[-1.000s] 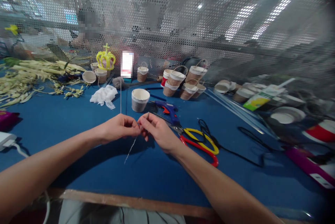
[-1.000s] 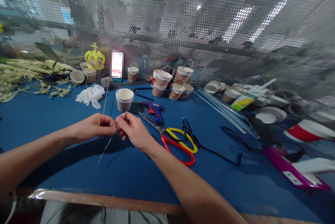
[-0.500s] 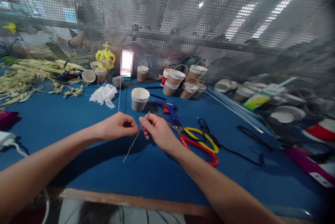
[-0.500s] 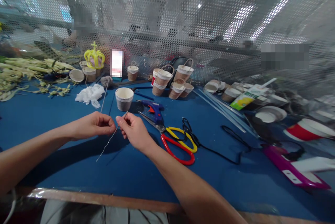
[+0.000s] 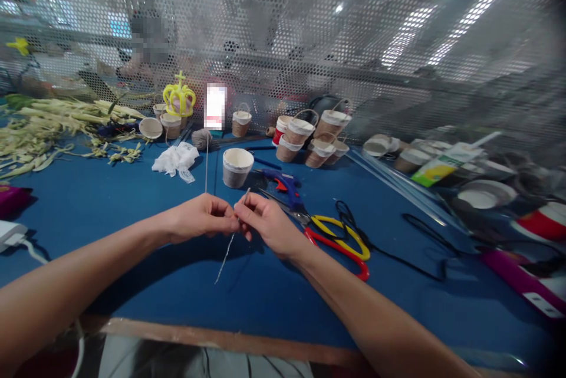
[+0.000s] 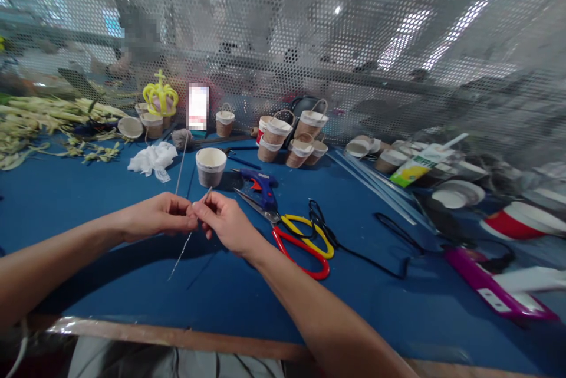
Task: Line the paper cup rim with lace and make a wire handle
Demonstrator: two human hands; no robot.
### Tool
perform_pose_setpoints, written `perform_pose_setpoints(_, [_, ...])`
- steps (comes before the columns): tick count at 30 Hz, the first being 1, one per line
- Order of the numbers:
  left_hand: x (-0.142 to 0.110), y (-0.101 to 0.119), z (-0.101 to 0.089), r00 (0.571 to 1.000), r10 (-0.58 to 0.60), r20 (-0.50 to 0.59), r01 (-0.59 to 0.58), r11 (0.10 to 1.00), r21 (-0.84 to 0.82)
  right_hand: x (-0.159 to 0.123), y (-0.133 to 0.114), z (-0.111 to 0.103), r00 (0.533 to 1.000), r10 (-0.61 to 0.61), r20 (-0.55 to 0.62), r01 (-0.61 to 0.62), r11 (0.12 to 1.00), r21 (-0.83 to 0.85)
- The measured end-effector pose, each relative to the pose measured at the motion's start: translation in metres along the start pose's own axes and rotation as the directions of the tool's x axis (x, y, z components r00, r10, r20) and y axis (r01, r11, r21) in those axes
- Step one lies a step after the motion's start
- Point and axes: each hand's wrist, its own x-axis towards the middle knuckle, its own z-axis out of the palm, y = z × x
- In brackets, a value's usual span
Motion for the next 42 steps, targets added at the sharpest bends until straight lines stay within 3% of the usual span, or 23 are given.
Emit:
perform_pose_setpoints(7, [0.000, 0.001, -0.006, 1.000, 0.022, -0.010, -0.021, 0.999, 0.028, 0.002, 0.006, -0.002, 0.996, -0.035, -0.088, 0.028, 0.997, -0.072])
perform_pose_setpoints(17, [0.000, 0.002, -0.010, 0.994, 0.113, 0.007, -0.108, 0.936, 0.336, 0.001, 0.006, 0.000, 0.993, 0.001, -0.114, -0.014, 0.993, -0.120])
perform_pose_setpoints(22, [0.003, -0.005, -0.004, 0.994, 0.104, -0.027, -0.096, 0.974, 0.207, 0.000, 0.004, 0.001, 0.992, -0.016, -0.126, -0.002, 0.990, -0.140])
perform_pose_setpoints(30, [0.001, -0.003, -0.002, 1.000, 0.015, 0.005, -0.014, 0.997, -0.079, 0.000, -0.003, 0.001, 0.999, 0.019, -0.044, -0.015, 0.996, 0.089])
perform_pose_setpoints(38, [0.002, -0.001, 0.001, 0.999, 0.004, -0.040, -0.007, 0.998, -0.068, 0.001, 0.003, 0.001, 0.993, 0.004, -0.121, -0.010, 0.999, -0.050])
perform_pose_setpoints(42, [0.000, 0.001, -0.005, 0.999, 0.039, 0.005, -0.040, 0.998, 0.044, 0.001, 0.003, 0.002, 0.992, -0.002, -0.129, -0.007, 0.998, -0.068])
